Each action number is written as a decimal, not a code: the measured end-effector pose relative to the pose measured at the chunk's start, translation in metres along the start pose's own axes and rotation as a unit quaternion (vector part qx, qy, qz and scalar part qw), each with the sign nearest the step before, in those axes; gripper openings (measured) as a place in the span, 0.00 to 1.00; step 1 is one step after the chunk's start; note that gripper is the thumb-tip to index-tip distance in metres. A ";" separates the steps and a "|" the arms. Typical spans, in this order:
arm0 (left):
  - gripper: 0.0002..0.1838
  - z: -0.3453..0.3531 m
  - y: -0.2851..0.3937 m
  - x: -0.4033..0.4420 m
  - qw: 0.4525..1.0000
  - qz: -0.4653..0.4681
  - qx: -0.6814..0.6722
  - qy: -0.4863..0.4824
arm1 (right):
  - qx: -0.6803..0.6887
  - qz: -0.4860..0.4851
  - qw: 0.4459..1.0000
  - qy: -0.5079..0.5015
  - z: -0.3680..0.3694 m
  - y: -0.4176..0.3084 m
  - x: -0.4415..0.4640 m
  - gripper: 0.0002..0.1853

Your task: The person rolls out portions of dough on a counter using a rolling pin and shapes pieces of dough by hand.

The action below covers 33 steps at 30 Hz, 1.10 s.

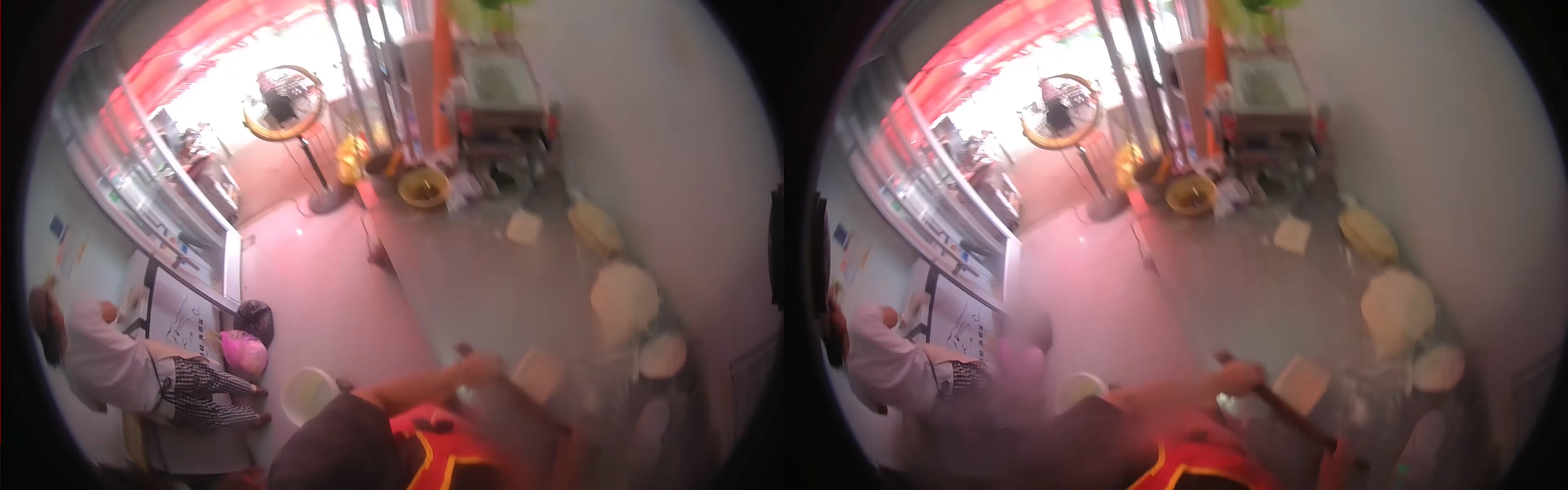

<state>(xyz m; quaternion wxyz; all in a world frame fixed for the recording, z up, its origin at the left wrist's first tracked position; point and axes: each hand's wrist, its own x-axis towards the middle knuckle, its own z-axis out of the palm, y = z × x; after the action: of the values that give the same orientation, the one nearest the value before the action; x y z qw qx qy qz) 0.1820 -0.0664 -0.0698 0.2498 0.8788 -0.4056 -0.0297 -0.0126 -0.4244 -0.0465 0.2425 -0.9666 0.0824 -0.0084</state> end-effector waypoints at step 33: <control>0.36 -0.052 -0.047 0.138 0.960 -0.170 0.218 0.045 | -0.103 0.032 0.991 0.081 -0.008 -0.033 0.218 0.30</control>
<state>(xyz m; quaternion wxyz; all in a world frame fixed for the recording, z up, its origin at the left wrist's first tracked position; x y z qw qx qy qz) 0.3204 -0.1199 -0.0257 0.0612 0.9682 -0.2355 0.0576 0.2072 -0.4355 -0.0290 0.1346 -0.9794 0.1332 -0.0704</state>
